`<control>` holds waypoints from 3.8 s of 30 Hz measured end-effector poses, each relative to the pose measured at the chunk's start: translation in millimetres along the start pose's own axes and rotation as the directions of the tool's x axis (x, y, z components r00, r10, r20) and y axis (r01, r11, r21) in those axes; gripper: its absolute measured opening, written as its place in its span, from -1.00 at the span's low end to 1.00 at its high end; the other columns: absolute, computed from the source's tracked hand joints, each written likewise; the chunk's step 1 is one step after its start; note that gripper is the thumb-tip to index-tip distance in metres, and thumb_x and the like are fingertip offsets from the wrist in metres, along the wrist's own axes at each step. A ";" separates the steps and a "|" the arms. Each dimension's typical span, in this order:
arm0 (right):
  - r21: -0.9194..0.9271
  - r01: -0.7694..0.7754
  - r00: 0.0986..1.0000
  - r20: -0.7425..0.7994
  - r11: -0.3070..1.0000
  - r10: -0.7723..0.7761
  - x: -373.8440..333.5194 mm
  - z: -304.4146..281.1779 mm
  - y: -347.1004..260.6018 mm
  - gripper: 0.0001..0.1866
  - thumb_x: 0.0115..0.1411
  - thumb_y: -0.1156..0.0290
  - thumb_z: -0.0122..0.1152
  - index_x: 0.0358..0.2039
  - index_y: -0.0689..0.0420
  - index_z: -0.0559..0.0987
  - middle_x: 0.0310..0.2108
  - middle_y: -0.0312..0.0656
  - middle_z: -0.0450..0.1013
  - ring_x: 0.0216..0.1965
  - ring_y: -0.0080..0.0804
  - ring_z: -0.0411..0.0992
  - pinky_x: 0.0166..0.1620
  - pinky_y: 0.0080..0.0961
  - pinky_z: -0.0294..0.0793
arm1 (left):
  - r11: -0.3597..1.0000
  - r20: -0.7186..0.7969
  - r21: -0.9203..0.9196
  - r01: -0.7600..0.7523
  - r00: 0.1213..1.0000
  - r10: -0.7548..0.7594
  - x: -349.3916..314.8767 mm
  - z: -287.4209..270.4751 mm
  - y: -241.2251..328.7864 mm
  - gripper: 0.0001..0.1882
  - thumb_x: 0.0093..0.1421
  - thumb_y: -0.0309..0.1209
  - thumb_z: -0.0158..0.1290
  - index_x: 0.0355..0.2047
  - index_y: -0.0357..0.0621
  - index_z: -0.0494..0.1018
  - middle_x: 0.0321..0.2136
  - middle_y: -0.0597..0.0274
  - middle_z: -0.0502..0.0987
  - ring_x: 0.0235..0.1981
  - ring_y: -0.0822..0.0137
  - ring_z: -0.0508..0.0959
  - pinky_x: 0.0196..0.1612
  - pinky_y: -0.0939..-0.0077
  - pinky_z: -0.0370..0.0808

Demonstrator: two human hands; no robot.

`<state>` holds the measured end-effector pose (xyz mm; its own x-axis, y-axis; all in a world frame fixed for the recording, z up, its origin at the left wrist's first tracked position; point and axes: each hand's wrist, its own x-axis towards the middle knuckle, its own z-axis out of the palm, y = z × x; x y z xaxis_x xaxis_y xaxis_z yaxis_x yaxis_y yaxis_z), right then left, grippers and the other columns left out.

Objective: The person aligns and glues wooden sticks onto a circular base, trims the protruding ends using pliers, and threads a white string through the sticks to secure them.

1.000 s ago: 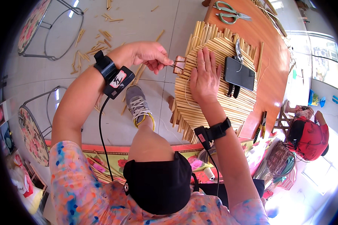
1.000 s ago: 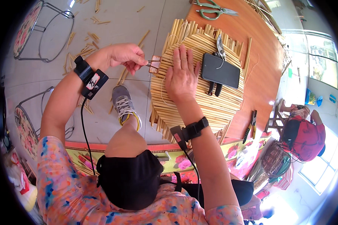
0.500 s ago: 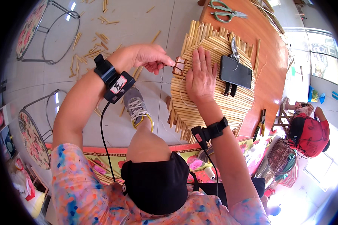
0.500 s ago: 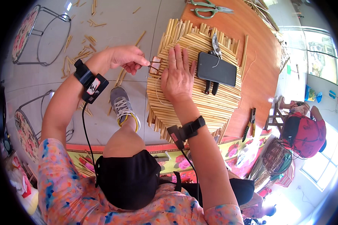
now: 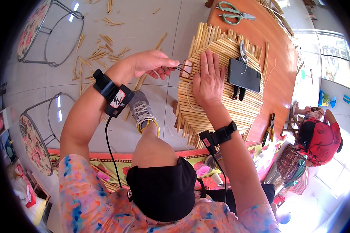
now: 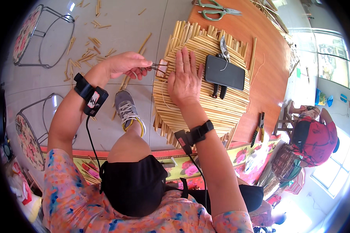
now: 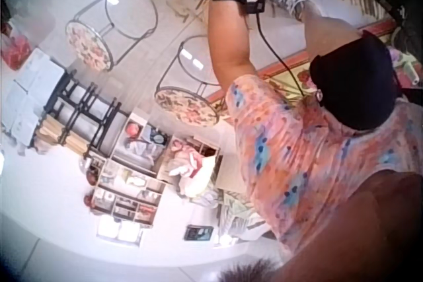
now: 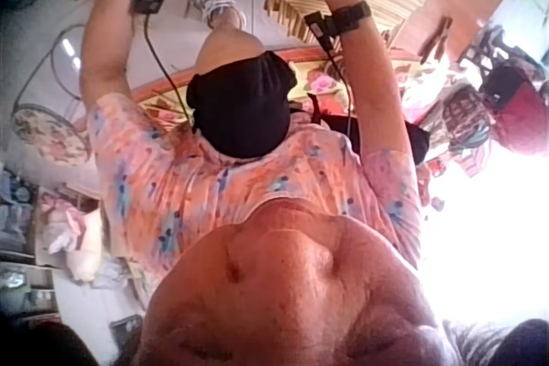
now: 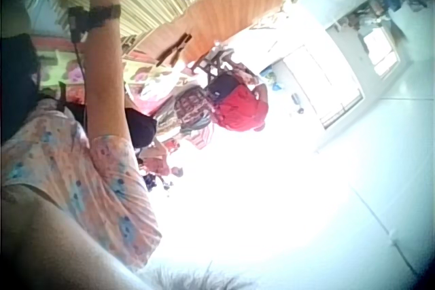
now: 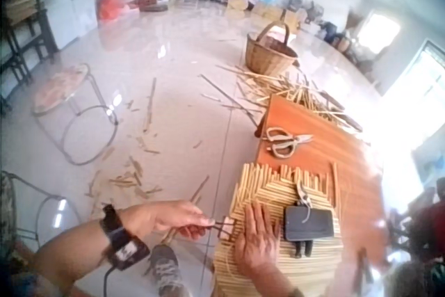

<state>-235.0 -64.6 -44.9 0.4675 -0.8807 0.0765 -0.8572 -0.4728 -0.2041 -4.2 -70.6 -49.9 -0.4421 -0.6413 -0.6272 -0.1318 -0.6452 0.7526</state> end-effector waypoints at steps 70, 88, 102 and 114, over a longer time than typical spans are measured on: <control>0.148 -0.509 0.860 0.032 0.848 0.510 -164.2 -61.9 50.7 -0.39 0.16 0.22 0.05 0.20 0.12 0.19 0.29 -0.09 -0.01 0.34 -0.09 -0.14 0.27 0.08 -0.17 | -0.092 0.240 0.969 -0.229 0.783 0.575 1.8 128.9 33.8 -0.10 -0.03 0.06 0.14 0.21 -0.21 0.13 0.26 0.03 0.05 0.30 0.09 0.02 0.27 -0.06 -0.07; 0.598 -0.588 0.534 -0.219 0.545 0.817 -197.2 -63.5 123.1 -0.43 0.04 0.45 0.12 0.09 0.27 0.25 0.14 0.11 0.18 0.21 0.06 0.09 0.22 -0.20 0.11 | -0.079 0.454 0.880 -0.467 0.783 0.425 -128.6 279.5 240.8 -0.35 0.21 -0.16 -0.03 0.24 -0.16 0.09 0.26 0.01 0.06 0.28 0.04 0.09 0.28 0.27 0.02; 0.787 -0.365 0.476 -0.300 0.497 0.827 -205.8 -56.2 135.3 -0.48 0.02 0.57 0.04 0.06 0.32 0.29 0.10 0.11 0.23 0.19 0.07 0.13 0.19 -0.14 0.15 | -0.226 0.242 0.964 -0.141 0.819 0.521 110.7 323.0 48.6 -0.10 0.06 -0.09 0.13 0.27 -0.20 -0.06 0.31 -0.02 -0.10 0.31 -0.02 -0.06 0.24 -0.06 0.03; 0.723 -0.434 0.616 -0.197 0.538 0.762 -201.1 -58.1 127.3 -0.47 0.04 0.50 0.11 0.07 0.22 0.32 0.16 0.00 0.21 0.25 0.02 0.06 0.22 -0.09 0.08 | -0.242 0.212 0.965 -0.096 0.832 0.513 118.2 316.8 36.4 -0.08 0.07 -0.01 0.08 0.29 -0.13 -0.10 0.33 0.04 -0.15 0.33 -0.03 -0.14 0.22 -0.24 -0.11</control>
<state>-450.6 50.6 -29.6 -0.4079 -0.9092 0.0836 -0.5077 0.1498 -0.8484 -342.3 -38.3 -33.1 -0.6230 -0.7767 -0.0927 -0.7822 0.6189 0.0714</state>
